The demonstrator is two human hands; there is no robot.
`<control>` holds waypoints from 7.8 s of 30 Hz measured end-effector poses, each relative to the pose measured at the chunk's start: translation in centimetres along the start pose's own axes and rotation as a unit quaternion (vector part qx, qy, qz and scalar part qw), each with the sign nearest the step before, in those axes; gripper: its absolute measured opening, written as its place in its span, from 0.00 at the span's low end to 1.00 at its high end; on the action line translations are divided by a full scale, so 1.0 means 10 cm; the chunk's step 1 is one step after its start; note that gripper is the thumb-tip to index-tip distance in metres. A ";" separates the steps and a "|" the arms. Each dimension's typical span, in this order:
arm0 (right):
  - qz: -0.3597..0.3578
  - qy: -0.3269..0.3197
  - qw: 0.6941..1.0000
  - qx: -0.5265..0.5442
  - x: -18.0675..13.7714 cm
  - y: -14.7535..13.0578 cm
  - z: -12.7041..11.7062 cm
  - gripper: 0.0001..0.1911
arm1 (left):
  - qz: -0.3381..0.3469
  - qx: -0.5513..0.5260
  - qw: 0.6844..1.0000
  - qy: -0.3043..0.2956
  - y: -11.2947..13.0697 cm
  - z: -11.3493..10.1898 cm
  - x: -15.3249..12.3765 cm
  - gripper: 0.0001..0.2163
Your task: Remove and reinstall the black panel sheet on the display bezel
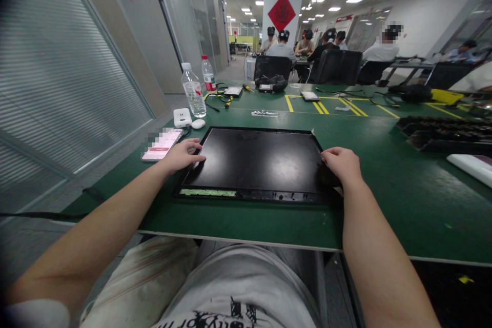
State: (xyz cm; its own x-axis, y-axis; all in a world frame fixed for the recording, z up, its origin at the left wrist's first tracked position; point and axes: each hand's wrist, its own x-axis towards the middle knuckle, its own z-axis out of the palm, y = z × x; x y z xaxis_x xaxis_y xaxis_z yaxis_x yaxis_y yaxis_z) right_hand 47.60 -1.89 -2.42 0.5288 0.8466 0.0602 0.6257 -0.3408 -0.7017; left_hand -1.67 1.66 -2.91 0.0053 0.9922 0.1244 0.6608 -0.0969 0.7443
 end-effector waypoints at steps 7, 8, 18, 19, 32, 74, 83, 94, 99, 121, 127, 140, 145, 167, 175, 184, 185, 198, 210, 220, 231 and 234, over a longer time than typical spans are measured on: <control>-0.008 0.005 1.000 -0.006 0.05 0.05 0.02 0.08 | -0.032 -0.065 0.997 0.010 0.00 0.02 0.00 0.13; -0.008 0.005 1.000 -0.009 0.05 0.05 0.02 0.08 | -0.035 -0.070 0.997 0.010 0.01 0.02 0.00 0.13; -0.007 0.002 1.000 -0.010 0.02 0.02 0.00 0.08 | -0.048 -0.108 0.993 0.014 0.04 0.03 -0.02 0.13; -0.007 0.002 1.000 -0.008 0.02 0.02 0.00 0.09 | -0.051 -0.117 0.992 0.015 0.04 0.04 -0.01 0.14; -0.017 0.005 1.000 0.017 0.05 0.07 0.02 0.07 | -0.065 -0.145 0.987 0.004 0.01 0.05 0.01 0.13; -0.055 0.017 0.996 -0.063 0.05 0.05 0.04 0.08 | 0.242 0.085 0.959 -0.118 0.23 0.10 -0.18 0.20; -0.063 0.011 0.993 -0.103 -0.04 -0.03 0.04 0.09 | 0.300 0.051 0.929 -0.209 0.39 0.06 -0.30 0.24; -0.061 -0.012 0.990 -0.123 -0.04 -0.04 0.06 0.10 | 0.328 0.012 0.907 -0.264 0.43 0.10 -0.34 0.25; -0.066 -0.010 0.990 -0.125 -0.04 -0.04 0.07 0.10 | 0.371 0.011 0.891 -0.260 0.39 0.09 -0.32 0.25; -0.060 -0.014 0.988 -0.141 -0.05 -0.06 0.06 0.10 | 0.375 0.018 0.888 -0.265 0.42 0.10 -0.34 0.15; -0.062 -0.011 0.988 -0.139 -0.04 -0.05 0.06 0.10 | 0.395 0.008 0.880 -0.264 0.41 0.12 -0.35 0.13; -0.061 -0.016 0.990 -0.124 -0.06 -0.07 0.05 0.10 | 0.331 0.053 0.928 -0.162 0.36 0.10 -0.27 0.15; -0.044 -0.002 0.993 -0.106 -0.09 -0.10 0.02 0.10 | 0.175 0.171 0.970 -0.004 0.20 0.08 -0.12 0.20; -0.019 -0.010 0.978 -0.206 0.12 0.15 0.07 0.17 | 0.039 0.324 0.945 -0.025 0.10 0.04 -0.01 0.20; -0.031 0.001 0.973 -0.227 0.08 0.13 0.07 0.15 | 0.022 0.206 0.978 0.006 0.08 0.04 0.02 0.16; -0.001 0.003 0.970 -0.241 0.07 0.10 0.05 0.17 | -0.134 -0.183 0.972 0.069 0.35 0.01 -0.13 0.16; -0.002 0.000 0.971 -0.241 0.08 0.11 0.04 0.17 | -0.153 -0.224 0.960 0.074 0.38 0.01 -0.14 0.18; -0.023 -0.008 0.973 -0.228 0.12 0.16 0.09 0.16 | -0.236 -0.373 0.896 0.050 0.34 0.00 -0.02 0.39; -0.024 -0.020 0.971 -0.235 0.09 0.13 0.07 0.17 | -0.212 -0.421 0.881 -0.048 0.33 -0.01 -0.13 0.37; -0.022 -0.023 0.971 -0.236 0.13 0.14 0.10 0.15 | -0.156 -0.409 0.899 -0.033 0.35 0.02 -0.16 0.28; -0.015 -0.028 0.978 -0.206 0.11 0.13 0.09 0.15 | -0.131 -0.440 0.888 -0.025 0.35 0.03 -0.16 0.27; -0.015 -0.029 0.979 -0.201 0.11 0.13 0.09 0.15 | -0.121 -0.439 0.890 -0.026 0.34 0.03 -0.15 0.26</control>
State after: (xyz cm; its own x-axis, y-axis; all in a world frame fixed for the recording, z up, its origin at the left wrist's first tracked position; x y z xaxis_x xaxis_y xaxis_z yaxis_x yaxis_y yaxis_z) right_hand 48.47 -1.01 -3.90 0.4813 0.8761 0.0282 0.8216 -0.4396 -0.3628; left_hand 0.77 -0.15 -0.76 -0.0070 0.9924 -0.1225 -0.1932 0.1189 0.9739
